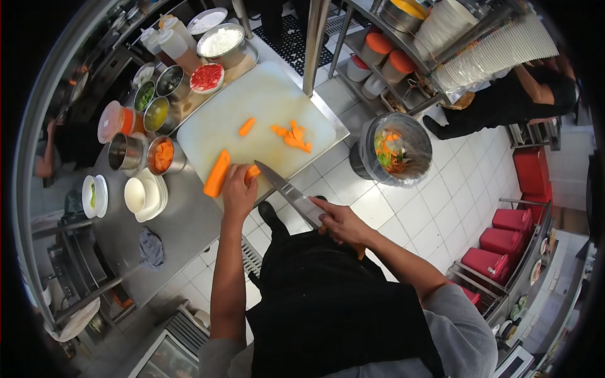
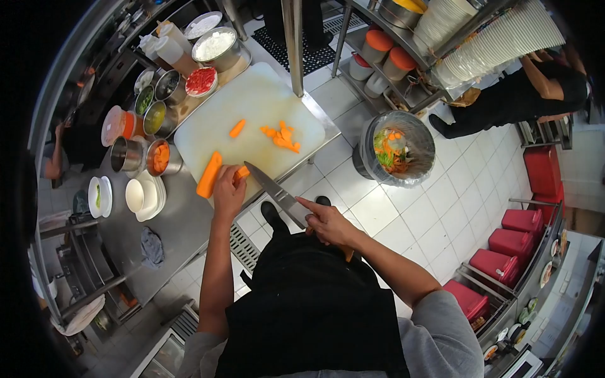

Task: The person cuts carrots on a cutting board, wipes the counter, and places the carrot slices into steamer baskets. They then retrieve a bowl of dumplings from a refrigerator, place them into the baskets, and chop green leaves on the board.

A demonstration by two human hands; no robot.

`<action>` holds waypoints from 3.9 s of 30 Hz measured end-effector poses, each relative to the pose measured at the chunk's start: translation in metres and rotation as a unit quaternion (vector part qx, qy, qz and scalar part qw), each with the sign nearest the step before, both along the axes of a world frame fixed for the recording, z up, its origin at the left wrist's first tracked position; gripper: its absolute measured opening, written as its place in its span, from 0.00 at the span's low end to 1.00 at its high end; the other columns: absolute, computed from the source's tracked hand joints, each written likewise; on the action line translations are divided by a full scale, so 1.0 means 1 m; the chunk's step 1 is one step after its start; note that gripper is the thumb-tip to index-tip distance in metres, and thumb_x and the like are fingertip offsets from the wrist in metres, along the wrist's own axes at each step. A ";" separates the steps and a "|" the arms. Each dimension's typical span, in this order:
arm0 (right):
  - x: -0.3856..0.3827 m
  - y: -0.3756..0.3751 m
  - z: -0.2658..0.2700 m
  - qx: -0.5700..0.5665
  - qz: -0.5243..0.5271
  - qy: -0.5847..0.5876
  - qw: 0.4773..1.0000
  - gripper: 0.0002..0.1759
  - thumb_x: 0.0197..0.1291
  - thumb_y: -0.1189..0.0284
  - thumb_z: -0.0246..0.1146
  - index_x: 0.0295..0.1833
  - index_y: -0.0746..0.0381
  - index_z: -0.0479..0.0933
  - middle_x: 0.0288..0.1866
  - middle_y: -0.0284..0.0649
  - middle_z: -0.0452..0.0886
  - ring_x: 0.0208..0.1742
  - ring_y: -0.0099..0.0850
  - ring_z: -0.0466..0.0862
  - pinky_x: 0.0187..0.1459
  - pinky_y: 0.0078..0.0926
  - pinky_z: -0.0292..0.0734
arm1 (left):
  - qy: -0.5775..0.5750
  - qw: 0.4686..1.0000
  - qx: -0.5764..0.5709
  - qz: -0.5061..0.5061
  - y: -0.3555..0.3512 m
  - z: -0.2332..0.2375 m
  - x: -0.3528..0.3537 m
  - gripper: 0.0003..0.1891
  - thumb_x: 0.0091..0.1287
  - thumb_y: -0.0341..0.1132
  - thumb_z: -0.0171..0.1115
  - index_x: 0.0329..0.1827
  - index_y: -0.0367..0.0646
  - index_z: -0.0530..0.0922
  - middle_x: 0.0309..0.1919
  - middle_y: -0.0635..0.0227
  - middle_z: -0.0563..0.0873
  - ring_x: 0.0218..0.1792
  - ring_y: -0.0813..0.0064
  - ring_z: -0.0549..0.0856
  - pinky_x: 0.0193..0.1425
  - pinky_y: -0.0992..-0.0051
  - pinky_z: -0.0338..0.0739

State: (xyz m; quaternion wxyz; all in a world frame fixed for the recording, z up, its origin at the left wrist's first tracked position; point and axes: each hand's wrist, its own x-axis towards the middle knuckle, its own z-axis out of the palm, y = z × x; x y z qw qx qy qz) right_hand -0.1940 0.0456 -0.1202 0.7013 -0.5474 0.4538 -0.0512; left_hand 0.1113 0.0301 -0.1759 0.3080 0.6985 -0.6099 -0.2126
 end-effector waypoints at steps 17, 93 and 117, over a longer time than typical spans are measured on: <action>-0.006 0.009 -0.003 -0.335 0.074 0.110 0.933 0.38 0.69 0.71 0.58 0.83 0.49 0.58 0.36 0.49 0.83 0.26 0.48 0.83 0.36 0.46 0.83 | -0.028 1.000 -0.010 -0.003 -0.001 0.004 -0.005 0.17 0.60 0.28 0.64 0.53 0.39 0.81 0.43 0.57 0.80 0.45 0.54 0.82 0.50 0.61 0.78; -0.019 -0.007 0.008 0.064 -0.057 0.003 0.996 0.32 0.76 0.71 0.50 0.83 0.46 0.60 0.33 0.38 0.85 0.20 0.21 0.77 0.27 0.24 0.81 | -0.059 0.997 -0.035 -0.018 0.001 0.002 -0.007 0.21 0.57 0.27 0.66 0.56 0.42 0.83 0.42 0.60 0.81 0.42 0.59 0.83 0.46 0.62 0.79; 0.003 0.011 0.024 -0.293 0.070 0.133 0.944 0.35 0.68 0.73 0.57 0.81 0.53 0.61 0.34 0.56 0.84 0.34 0.56 0.85 0.41 0.51 0.82 | -0.069 0.995 -0.035 -0.059 0.005 0.003 -0.010 0.19 0.64 0.28 0.61 0.60 0.39 0.77 0.48 0.56 0.78 0.53 0.53 0.80 0.54 0.58 0.78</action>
